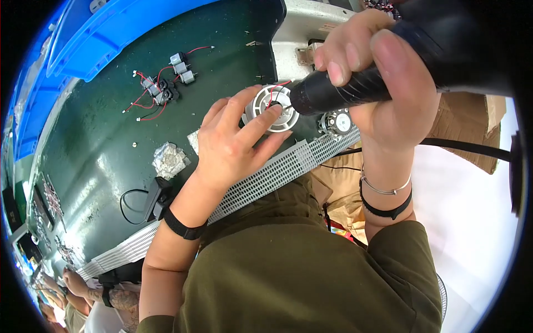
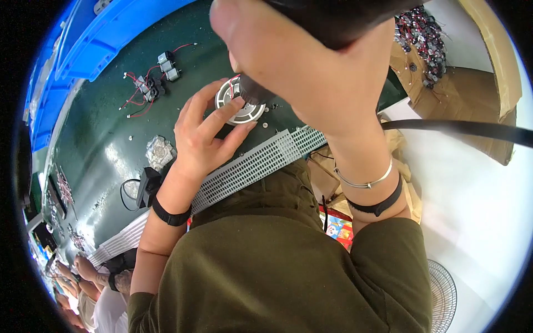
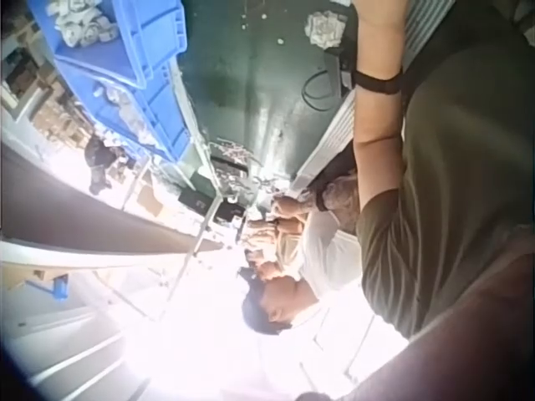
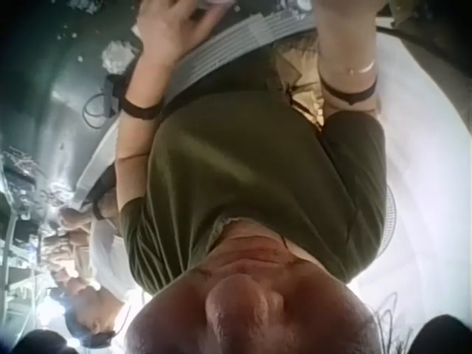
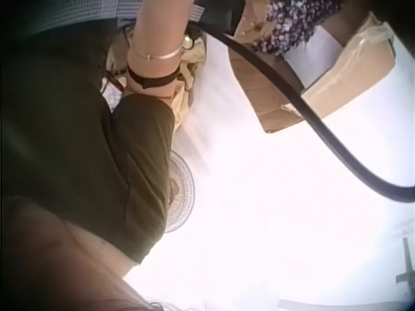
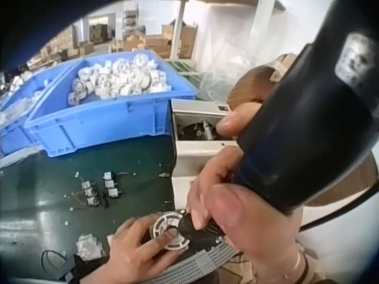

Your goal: Assembling small electronic or mechanical parts using a power screwdriver on a factory production line.

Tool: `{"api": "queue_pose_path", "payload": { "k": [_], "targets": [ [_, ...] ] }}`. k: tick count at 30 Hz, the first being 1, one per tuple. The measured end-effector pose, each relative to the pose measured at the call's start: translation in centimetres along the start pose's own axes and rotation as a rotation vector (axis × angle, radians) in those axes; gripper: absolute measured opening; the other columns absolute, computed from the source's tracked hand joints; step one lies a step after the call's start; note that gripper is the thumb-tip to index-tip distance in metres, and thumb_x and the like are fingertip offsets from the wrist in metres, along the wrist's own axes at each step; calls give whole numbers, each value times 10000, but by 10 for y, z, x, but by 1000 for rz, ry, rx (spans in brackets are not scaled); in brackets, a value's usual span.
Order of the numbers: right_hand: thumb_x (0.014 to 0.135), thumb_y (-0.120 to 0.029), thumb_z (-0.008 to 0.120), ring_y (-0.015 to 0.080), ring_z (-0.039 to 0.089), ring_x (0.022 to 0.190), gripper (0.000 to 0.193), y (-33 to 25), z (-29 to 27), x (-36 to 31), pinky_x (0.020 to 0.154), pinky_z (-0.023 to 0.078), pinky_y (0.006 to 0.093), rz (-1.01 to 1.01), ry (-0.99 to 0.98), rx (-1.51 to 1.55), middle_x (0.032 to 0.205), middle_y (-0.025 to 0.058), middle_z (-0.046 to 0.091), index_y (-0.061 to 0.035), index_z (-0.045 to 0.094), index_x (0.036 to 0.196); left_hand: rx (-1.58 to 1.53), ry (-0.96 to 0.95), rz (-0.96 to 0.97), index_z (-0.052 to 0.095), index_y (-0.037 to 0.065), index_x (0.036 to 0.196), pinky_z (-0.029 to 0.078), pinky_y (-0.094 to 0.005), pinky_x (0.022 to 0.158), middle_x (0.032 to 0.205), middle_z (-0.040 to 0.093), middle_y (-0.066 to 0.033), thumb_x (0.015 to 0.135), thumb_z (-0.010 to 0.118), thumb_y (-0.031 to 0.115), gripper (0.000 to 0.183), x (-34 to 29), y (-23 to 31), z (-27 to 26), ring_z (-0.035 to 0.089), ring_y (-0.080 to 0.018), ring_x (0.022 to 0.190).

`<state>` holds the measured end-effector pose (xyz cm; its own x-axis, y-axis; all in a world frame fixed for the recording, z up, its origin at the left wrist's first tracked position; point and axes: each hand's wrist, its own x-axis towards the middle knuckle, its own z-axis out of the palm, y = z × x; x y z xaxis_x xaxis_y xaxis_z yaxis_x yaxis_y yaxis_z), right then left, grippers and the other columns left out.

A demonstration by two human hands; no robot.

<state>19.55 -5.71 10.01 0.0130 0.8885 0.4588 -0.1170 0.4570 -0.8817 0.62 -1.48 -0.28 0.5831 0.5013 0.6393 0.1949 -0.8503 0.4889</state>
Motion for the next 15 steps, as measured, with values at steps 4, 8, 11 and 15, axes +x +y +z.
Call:
{"api": "queue_pose_path", "payload": {
  "k": [4, 8, 11, 15],
  "targets": [
    [892, -172, 462, 174, 502, 687, 208, 2, 19, -2, 716, 422, 374, -58, 85, 60, 762, 62, 476, 10, 463, 991, -25, 5, 14, 680, 114, 936, 507, -387, 724, 1067, 608, -122, 628, 795, 233, 350, 1, -1, -3, 614, -274, 812],
    [851, -130, 554, 170, 509, 631, 515, -3, 37, -2, 664, 453, 351, -32, 295, -176, 745, 72, 478, 11, 289, 1270, -38, -16, -6, 668, 126, 961, 501, -427, 764, 1075, 605, -116, 645, 789, 273, 369, -3, 1, 1, 612, -273, 855],
    [844, -125, 576, 182, 526, 613, 518, -7, 40, -1, 651, 467, 348, -19, 305, -230, 735, 88, 507, 42, 311, 1255, -9, -17, 31, 648, 90, 951, 485, -426, 771, 1078, 600, -149, 620, 807, 209, 386, -4, 3, -1, 604, -300, 882],
    [832, -118, 597, 194, 538, 597, 486, -3, 38, 8, 630, 473, 348, -55, 216, -92, 712, 93, 526, 63, 365, 1219, 29, 11, -10, 647, 131, 928, 424, -494, 911, 1080, 573, -99, 657, 780, 276, 335, -4, 5, -1, 571, -277, 946]
  ]
}}
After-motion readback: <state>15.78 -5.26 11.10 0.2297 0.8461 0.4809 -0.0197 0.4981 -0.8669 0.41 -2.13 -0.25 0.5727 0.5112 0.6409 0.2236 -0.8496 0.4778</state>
